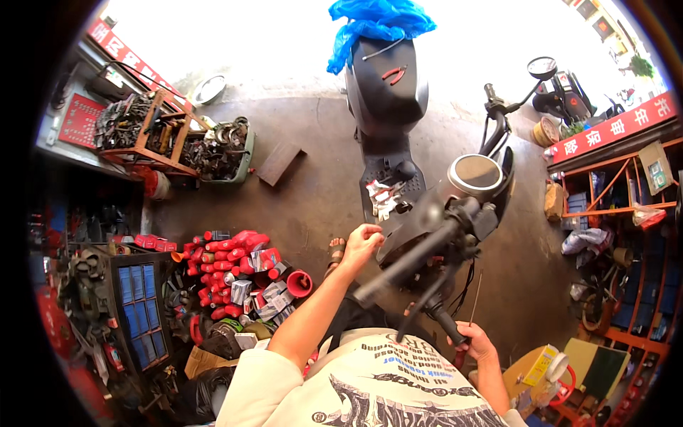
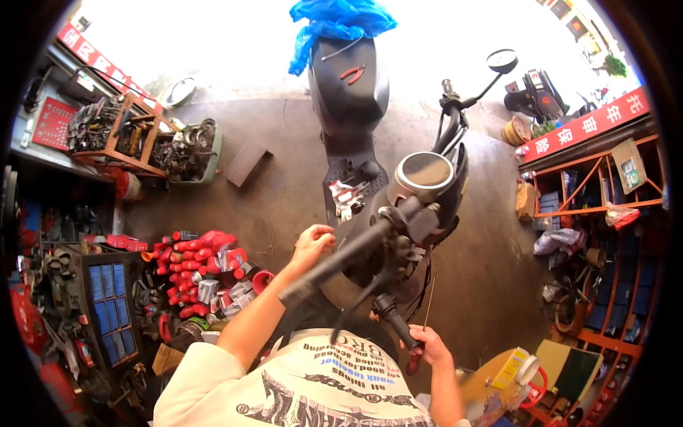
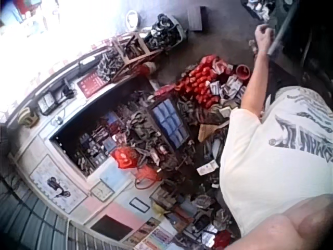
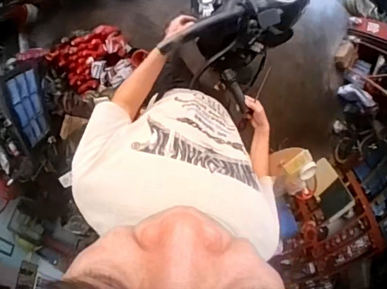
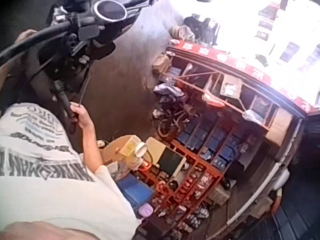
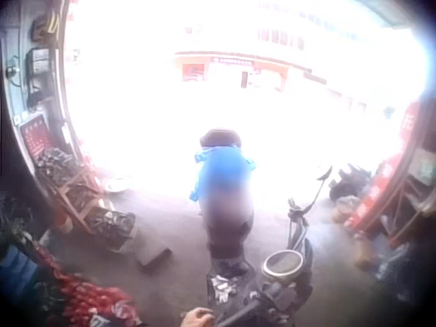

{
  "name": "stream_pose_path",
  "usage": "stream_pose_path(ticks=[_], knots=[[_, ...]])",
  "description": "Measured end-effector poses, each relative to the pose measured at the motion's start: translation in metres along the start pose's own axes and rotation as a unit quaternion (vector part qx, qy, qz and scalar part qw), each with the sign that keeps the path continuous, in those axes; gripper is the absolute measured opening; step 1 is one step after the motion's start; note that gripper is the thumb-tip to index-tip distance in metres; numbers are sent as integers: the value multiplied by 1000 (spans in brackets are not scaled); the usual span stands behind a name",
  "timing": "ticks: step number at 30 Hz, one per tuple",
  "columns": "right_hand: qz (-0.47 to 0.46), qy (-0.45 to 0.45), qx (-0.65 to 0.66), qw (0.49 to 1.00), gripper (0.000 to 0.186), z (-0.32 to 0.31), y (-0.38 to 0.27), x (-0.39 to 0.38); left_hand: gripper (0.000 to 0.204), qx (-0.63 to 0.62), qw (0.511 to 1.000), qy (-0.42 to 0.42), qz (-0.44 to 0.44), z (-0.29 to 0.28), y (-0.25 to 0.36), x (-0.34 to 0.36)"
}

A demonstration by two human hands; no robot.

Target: The person repairs a scooter's handlebar assembly in a workshop. They use a screwdriver to tighten screws on the handlebar grip and throttle, then connect a small electrical component to the wiring harness.

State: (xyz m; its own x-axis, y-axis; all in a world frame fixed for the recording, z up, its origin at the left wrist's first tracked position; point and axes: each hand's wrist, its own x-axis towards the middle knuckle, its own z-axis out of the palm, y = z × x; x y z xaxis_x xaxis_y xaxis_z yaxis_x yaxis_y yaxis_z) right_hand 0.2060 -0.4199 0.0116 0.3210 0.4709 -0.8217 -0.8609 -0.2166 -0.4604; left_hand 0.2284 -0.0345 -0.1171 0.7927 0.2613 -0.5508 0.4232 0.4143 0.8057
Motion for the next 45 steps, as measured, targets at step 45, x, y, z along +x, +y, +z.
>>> stream_pose_path(ticks=[45], knots=[[-291, 136, 471, 821, 66, 280, 42, 94, 26, 286, 820, -480, -123, -20, 107, 130]])
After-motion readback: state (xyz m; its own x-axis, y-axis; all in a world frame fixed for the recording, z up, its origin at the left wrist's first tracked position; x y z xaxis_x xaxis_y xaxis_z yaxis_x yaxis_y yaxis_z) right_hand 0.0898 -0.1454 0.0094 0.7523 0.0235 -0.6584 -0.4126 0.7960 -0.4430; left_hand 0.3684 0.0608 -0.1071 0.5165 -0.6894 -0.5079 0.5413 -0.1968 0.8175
